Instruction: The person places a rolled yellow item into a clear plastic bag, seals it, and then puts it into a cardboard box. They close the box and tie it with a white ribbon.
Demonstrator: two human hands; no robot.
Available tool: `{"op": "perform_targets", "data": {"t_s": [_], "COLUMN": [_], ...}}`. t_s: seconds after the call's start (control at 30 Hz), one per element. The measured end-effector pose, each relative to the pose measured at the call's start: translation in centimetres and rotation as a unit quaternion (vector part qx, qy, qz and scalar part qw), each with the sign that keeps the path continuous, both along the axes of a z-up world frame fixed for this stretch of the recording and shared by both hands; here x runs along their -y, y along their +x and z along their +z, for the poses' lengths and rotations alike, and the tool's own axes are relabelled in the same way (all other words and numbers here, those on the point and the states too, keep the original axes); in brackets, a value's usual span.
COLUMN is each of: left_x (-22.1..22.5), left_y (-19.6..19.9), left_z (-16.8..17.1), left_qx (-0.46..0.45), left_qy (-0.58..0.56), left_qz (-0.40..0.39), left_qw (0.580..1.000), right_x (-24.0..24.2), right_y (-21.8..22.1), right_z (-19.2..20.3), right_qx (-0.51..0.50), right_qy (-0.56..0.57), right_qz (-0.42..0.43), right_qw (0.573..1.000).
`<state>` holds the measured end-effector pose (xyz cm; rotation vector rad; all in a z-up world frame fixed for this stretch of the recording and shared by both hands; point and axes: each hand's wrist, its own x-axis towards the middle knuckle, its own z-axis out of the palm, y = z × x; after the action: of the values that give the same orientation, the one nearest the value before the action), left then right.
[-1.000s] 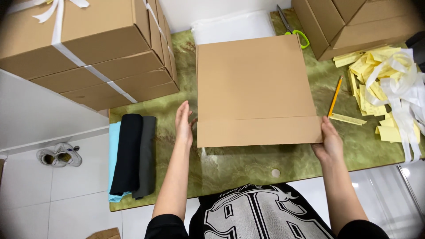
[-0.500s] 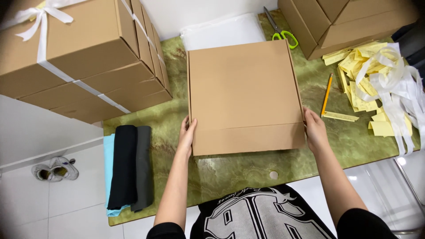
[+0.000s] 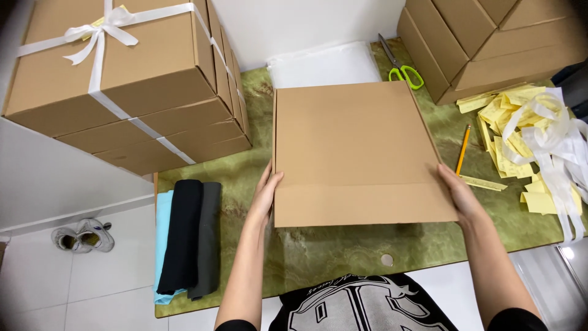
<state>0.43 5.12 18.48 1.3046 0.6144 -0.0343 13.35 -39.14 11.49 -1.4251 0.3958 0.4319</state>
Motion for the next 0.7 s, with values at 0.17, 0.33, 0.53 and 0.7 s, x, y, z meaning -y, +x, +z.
{"op": "perform_targets", "data": {"t_s": [0.17, 0.33, 0.53, 0.7], "left_x": [-0.2, -0.9, -1.0, -0.9], "left_y": [0.1, -0.8, -1.7, -1.1], "left_z": [6.7, 13.1, 19.0, 19.3], "left_qx": [-0.052, -0.006, -0.043, -0.072], "left_qy": [0.069, 0.115, 0.141, 0.211], "left_qz": [-0.058, -0.092, -0.09, -0.058], "left_qw": [0.995, 0.989, 0.985, 0.973], "right_x": [0.7, -0.1, -2.0, -1.8], "right_y": [-2.1, -3.0, -2.9, -0.4], "right_z": [8.0, 14.6, 18.1, 15.4], "right_qx": [0.028, 0.147, 0.227, 0.302], "right_qy": [0.082, 0.215, 0.232, 0.188], "right_qz": [0.039, 0.076, 0.051, 0.024], "right_qw": [0.995, 0.962, 0.944, 0.934]}}
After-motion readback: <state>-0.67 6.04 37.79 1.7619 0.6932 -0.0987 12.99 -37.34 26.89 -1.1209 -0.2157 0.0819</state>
